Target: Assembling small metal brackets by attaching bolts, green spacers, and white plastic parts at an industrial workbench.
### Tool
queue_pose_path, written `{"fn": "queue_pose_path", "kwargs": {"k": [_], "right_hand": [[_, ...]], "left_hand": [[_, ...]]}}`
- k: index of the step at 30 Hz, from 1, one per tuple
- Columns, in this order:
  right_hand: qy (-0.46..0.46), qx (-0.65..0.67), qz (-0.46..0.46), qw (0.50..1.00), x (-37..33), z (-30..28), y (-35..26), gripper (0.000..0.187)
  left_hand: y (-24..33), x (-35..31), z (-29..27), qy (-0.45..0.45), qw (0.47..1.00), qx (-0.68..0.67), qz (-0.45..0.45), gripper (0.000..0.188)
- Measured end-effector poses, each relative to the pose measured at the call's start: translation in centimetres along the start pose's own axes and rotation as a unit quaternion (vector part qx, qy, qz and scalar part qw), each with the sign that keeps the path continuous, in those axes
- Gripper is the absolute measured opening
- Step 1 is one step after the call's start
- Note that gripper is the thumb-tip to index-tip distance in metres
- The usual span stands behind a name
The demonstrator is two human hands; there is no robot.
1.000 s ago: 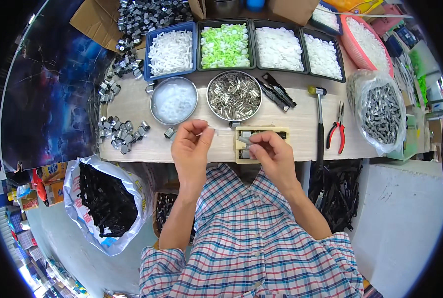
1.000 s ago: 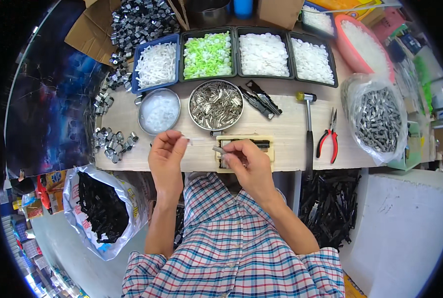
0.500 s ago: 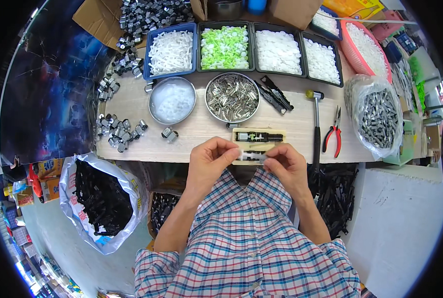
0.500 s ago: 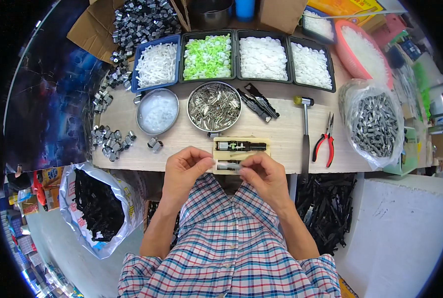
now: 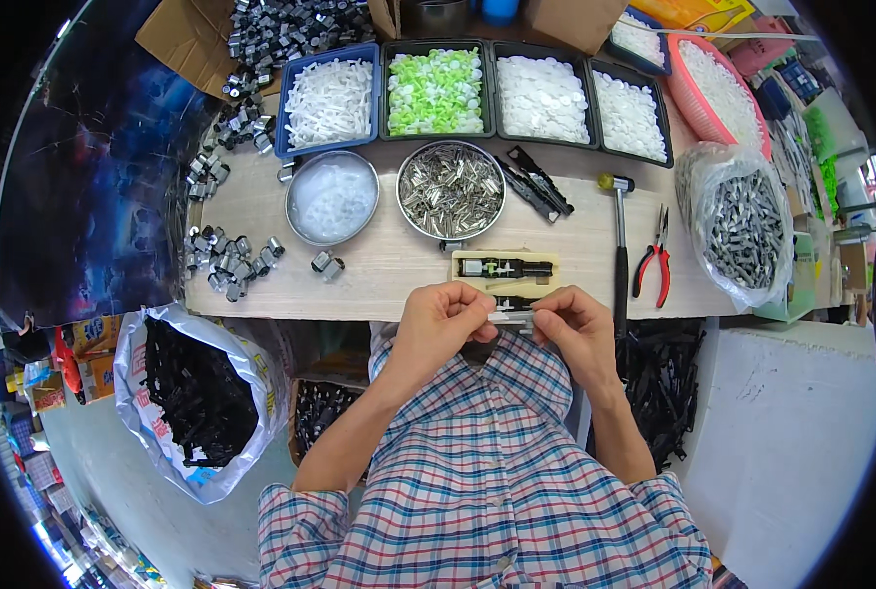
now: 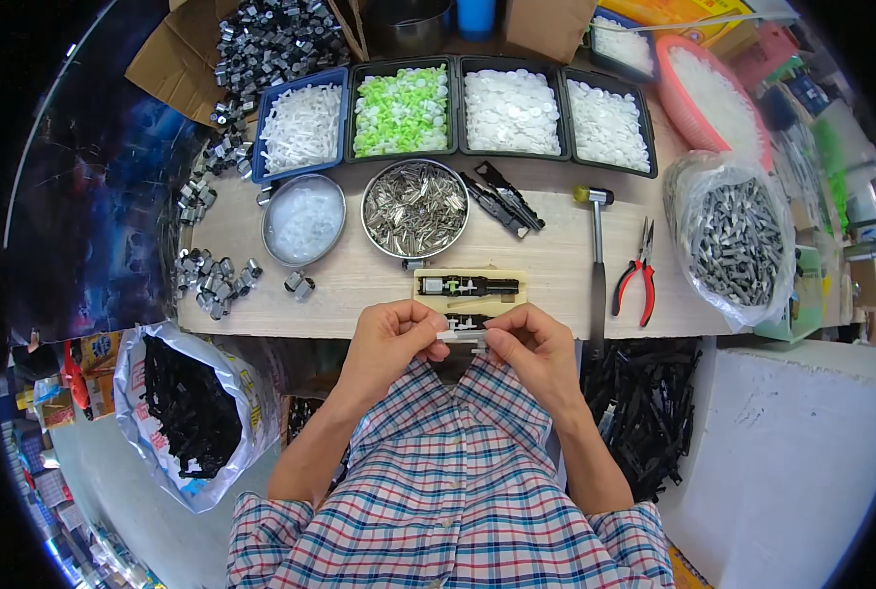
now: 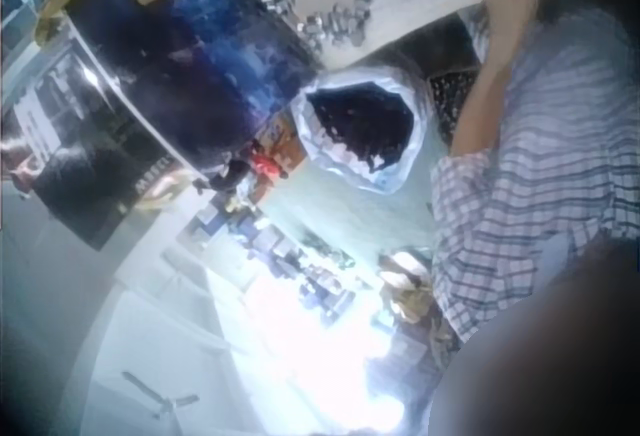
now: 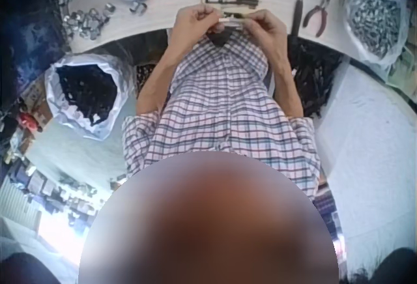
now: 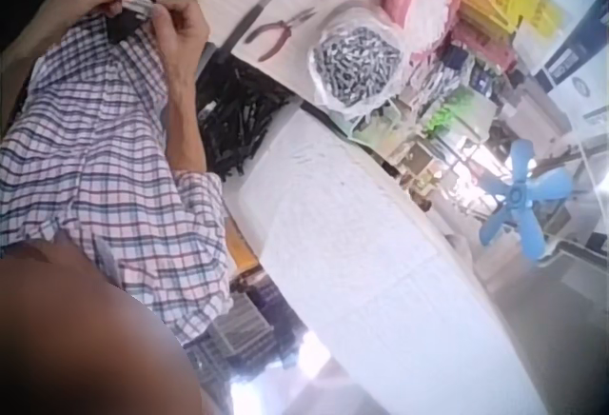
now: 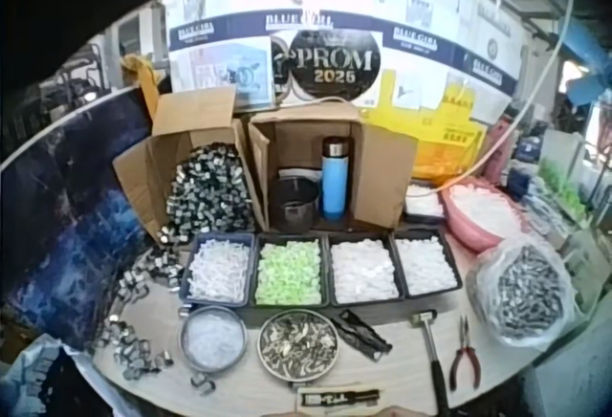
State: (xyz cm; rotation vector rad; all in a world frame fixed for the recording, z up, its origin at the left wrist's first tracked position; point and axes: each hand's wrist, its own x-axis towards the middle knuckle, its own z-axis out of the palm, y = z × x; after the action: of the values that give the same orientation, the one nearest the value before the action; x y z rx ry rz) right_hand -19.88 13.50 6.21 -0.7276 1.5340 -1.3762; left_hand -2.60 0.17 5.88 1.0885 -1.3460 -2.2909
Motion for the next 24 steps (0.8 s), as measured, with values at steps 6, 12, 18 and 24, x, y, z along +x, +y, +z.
{"fn": "queue_pose_path", "kwargs": {"k": [6,12,18,24], "right_hand": [[0.108,-0.093,-0.033,0.989,2.1,-1.5,0.7,0.011],[0.125,-0.152,-0.037,0.980,3.7,-2.1,1.3,0.014],[0.119,-0.169,-0.050,0.977,4.3,-2.2,1.4,0.013],[0.108,-0.175,-0.061,0.977,4.6,-2.3,1.5,0.014]], "left_hand": [[0.5,0.8,1.1,0.137,0.949,0.219,0.181,0.014],[-0.3,3.8,0.6,0.134,0.812,0.401,0.401,0.015],[0.4,5.2,1.2,0.084,0.780,0.463,0.412,0.019],[0.1,6.1,1.2,0.060,0.757,0.482,0.436,0.017]]}}
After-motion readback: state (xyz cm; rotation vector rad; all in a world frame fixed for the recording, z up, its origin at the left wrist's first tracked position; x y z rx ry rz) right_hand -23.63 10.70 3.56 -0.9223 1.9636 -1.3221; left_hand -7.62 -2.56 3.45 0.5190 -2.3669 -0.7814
